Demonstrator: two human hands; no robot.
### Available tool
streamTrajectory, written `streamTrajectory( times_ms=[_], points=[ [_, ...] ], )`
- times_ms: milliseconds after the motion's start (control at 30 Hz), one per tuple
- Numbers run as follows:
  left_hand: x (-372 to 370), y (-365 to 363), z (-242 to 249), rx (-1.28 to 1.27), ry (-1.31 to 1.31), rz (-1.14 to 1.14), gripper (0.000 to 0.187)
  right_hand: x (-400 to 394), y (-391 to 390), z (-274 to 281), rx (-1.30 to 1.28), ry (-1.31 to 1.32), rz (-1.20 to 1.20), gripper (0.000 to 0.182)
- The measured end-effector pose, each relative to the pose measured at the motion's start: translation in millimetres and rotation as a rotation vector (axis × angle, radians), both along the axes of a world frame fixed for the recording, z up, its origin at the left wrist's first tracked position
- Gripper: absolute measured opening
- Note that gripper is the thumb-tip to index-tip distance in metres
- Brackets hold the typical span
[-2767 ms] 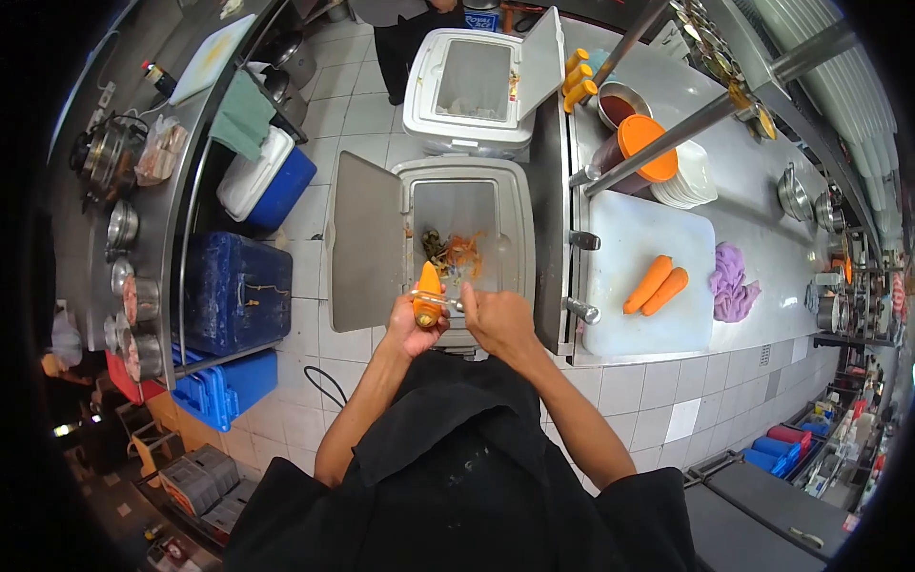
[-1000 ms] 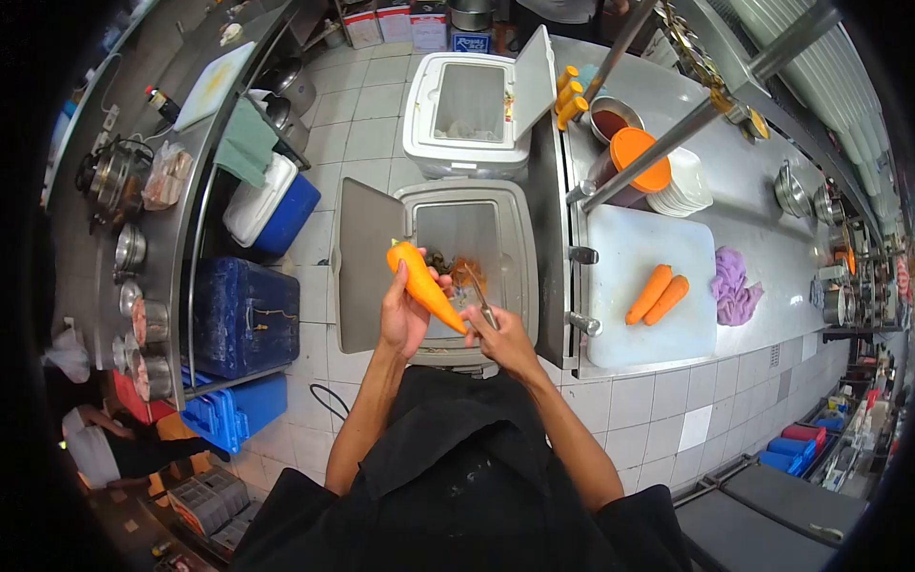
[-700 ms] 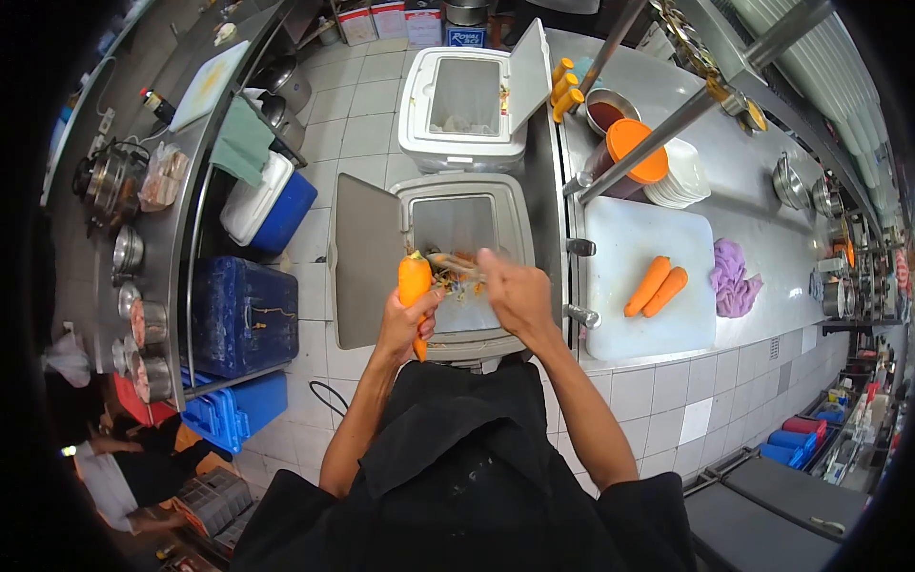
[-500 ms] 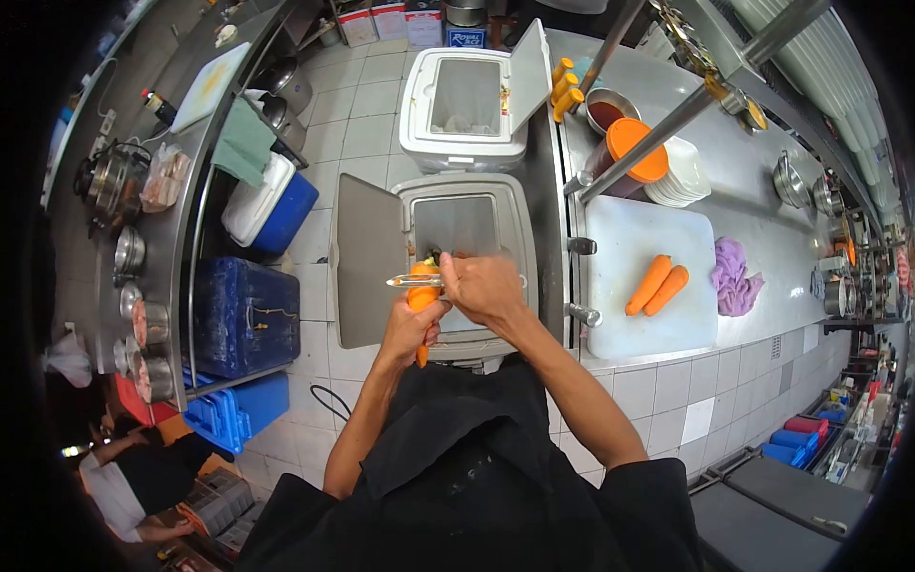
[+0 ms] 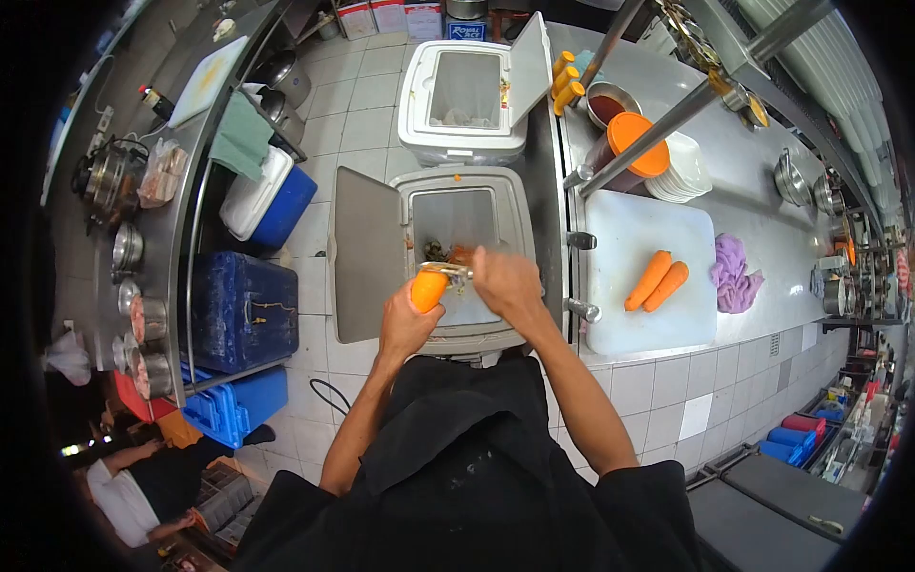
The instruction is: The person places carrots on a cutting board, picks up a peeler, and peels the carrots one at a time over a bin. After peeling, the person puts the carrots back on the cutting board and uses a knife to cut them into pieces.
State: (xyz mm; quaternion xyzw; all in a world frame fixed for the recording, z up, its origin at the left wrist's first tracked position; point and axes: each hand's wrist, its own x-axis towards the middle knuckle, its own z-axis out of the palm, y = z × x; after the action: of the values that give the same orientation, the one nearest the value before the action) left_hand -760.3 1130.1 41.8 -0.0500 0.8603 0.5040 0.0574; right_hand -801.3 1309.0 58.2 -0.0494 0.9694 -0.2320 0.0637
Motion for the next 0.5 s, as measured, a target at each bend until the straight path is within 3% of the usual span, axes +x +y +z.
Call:
streamTrajectory(
  times_ms=[100,200,267,300,367,400,500],
  points=[
    [-4,5,-9,-0.092,0.055,-0.03,0.028,-7,5,-4,0.054,0.056,-0.063,0.058],
    [-2,8,-11,-0.127,0.039,-0.031,0.03,4,0,8,-0.056,0.045,-0.133,0.058],
    [-1,11,-16,-0.194,0.057,-0.014,0.03,12,-4,6,0.038,0.075,0.032,0.047],
    [1,12,-17,-0.255,0.072,0.007,0.03,8,4,-9,0.036,0.074,0.025,0.047],
    [6,11,-17,-0.259,0.098,0.005,0.032,-10,43,-52,0.239,0.323,0.051,0.057],
    [4,9,-16,-0.269,0.133,0.003,0.033,-16,54,-46,0.292,0.231,0.09,0.015],
    [3,11,-17,-0.184,0.365,0.048,0.036,-8,57,-30,0.225,0.271,0.114,0.016]
  ],
)
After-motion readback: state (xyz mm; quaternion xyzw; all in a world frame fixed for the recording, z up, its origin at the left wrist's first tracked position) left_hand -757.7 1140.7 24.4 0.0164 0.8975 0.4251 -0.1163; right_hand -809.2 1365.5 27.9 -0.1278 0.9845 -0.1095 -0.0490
